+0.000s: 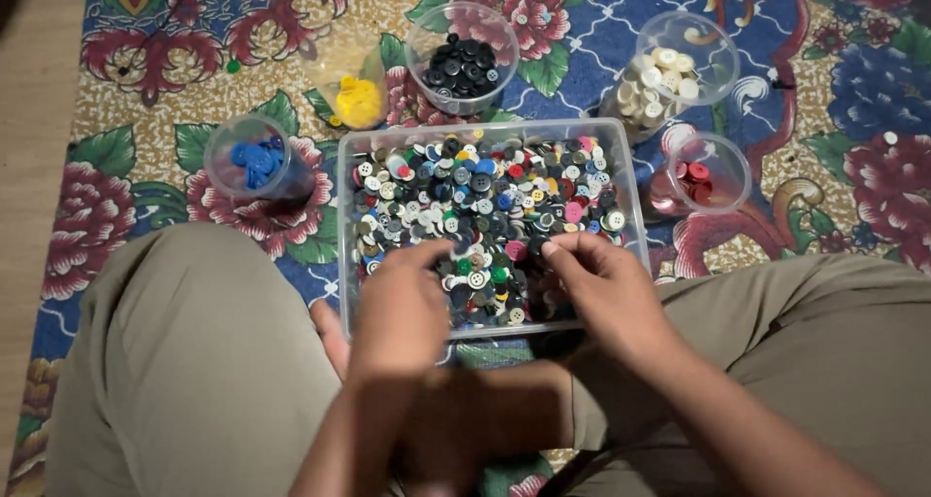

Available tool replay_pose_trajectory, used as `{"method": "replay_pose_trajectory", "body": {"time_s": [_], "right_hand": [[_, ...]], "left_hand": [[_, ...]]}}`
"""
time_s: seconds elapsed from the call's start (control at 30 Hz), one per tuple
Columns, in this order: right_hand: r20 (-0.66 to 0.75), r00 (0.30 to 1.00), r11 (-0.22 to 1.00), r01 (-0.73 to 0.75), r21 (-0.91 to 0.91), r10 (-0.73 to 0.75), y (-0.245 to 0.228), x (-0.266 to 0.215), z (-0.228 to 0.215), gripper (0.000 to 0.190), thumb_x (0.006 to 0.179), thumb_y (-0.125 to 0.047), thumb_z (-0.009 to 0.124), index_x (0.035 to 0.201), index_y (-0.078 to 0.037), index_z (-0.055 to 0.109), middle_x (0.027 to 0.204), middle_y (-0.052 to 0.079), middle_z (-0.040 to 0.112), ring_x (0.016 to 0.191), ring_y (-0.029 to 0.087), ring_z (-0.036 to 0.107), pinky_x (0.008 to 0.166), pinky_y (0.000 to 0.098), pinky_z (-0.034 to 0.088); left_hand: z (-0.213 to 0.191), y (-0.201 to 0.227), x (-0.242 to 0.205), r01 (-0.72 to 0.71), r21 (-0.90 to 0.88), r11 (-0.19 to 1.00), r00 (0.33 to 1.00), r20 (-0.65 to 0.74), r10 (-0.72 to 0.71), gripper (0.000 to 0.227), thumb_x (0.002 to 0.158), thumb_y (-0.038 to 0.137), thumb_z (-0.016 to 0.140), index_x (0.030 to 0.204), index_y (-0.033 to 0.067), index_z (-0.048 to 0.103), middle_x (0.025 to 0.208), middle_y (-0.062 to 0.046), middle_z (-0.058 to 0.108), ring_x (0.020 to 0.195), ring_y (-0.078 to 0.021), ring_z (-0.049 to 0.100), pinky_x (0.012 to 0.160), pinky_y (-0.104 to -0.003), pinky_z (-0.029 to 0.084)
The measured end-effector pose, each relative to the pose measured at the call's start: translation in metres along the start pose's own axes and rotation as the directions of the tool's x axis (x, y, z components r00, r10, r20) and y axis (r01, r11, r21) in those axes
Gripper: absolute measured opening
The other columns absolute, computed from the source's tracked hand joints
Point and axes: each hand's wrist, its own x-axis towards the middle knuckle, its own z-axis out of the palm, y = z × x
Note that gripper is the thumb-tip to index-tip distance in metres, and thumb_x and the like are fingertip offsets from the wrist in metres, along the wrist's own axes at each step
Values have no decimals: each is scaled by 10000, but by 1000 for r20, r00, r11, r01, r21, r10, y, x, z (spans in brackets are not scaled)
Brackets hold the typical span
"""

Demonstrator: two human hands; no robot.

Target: Sorting various colored and sized buttons from a large central tray into smaller plastic containers based on their characteristics.

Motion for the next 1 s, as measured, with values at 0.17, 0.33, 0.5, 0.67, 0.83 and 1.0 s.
{"method": "replay_pose_trajectory", "body": {"time_s": [0.17, 0.33, 0.5, 0.67, 0.83, 1.0], "right_hand": [[6, 1000, 1000, -16, 15, 16, -1, -4, 3, 227, 936, -167, 674, 1093, -78, 812, 757, 138, 759, 714, 199, 690, 705, 334, 555], [11, 999, 999, -33, 25, 33, -1, -11, 7, 241, 924, -149, 676, 1104, -63, 811, 750, 140, 757, 708, 200, 688, 704, 329, 554], [10, 999, 998, -50, 45, 50, -2, -17, 8, 261, 909, -124, 678, 1118, -42, 810, 742, 143, 754, 700, 201, 685, 702, 323, 554], [14, 998, 996, -58, 62, 57, -3, -19, 8, 277, 897, -106, 679, 1129, -26, 809, 735, 145, 751, 694, 201, 683, 701, 318, 554], [-19, 1000, 1000, -14, 23, 14, -4, -9, 14, 266, 887, -108, 697, 1120, -65, 817, 735, 174, 762, 678, 214, 693, 662, 339, 539], [-41, 970, 909, -210, 359, 240, -42, -10, 23, 348, 866, -95, 662, 1181, 29, 744, 831, 89, 655, 694, 180, 674, 674, 314, 557]], "left_hand": [[-16, -32, 8, -3, 10, 1000, 998, -62, 3, 479, 941, 68, 582, 1407, 174, 604, 1288, -209, 606, 1253, -439, 550, 1025, -576, 483], [-12, -35, 18, -3, 15, 1000, 993, -121, 5, 418, 949, 82, 593, 1361, 140, 628, 1227, -207, 645, 1196, -439, 590, 1002, -569, 493], [-11, -28, 31, -16, 27, 1000, 979, -202, 21, 343, 959, 101, 607, 1298, 95, 660, 1145, -206, 698, 1119, -439, 644, 971, -559, 507], [-6, -40, 26, -23, 38, 999, 963, -267, 32, 297, 967, 115, 617, 1252, 61, 685, 1084, -205, 737, 1061, -440, 684, 947, -552, 517], [-7, -39, 4, -20, 12, 1000, 962, -273, 22, 186, 937, 251, 684, 1058, 121, 739, 969, -121, 776, 927, -380, 742, 818, -490, 582], [4, -49, 15, -37, -74, 997, 994, -103, 29, 215, 772, 248, 856, 960, 188, 770, 941, -57, 783, 762, -295, 765, 682, -384, 603]]}}
